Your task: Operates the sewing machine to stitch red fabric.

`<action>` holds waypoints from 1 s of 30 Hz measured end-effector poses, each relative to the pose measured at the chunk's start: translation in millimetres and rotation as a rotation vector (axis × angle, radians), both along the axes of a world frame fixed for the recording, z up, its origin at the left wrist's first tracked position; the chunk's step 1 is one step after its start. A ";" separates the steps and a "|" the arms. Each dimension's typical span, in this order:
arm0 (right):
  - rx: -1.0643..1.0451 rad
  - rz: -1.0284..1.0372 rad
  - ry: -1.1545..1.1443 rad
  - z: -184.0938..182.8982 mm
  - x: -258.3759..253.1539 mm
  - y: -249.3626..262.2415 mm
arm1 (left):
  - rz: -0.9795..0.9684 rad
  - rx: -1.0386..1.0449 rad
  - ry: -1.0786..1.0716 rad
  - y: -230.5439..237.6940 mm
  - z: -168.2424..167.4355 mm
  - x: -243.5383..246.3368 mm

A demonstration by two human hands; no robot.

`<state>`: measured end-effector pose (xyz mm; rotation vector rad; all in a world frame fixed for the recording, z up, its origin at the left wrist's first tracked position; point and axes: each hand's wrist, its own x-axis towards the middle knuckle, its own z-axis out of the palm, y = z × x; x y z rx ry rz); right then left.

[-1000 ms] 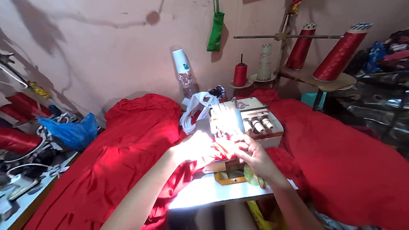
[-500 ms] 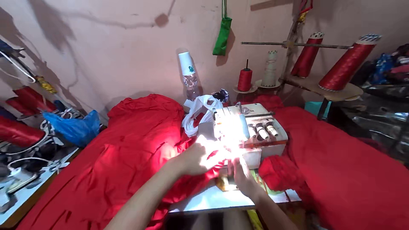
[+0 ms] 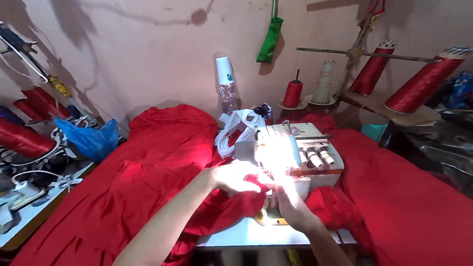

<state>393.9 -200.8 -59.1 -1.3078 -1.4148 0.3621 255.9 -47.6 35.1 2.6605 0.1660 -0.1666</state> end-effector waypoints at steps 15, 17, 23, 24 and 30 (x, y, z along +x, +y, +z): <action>0.260 -0.261 0.143 -31.1 -27.1 17.0 | 0.015 0.056 0.029 0.9 9.3 -5.5; 0.087 -0.046 0.190 -16.7 -4.5 11.5 | -0.026 0.102 0.041 -14.3 11.1 -1.8; -0.009 0.304 0.454 -27.9 3.5 -12.7 | 0.143 0.370 0.380 -26.6 18.8 20.7; -0.022 0.274 0.490 -32.7 1.7 -13.6 | 0.247 0.387 0.475 -25.8 22.8 27.6; -0.131 0.204 0.525 -37.5 3.9 -4.6 | 0.008 0.393 0.186 -29.4 20.9 21.2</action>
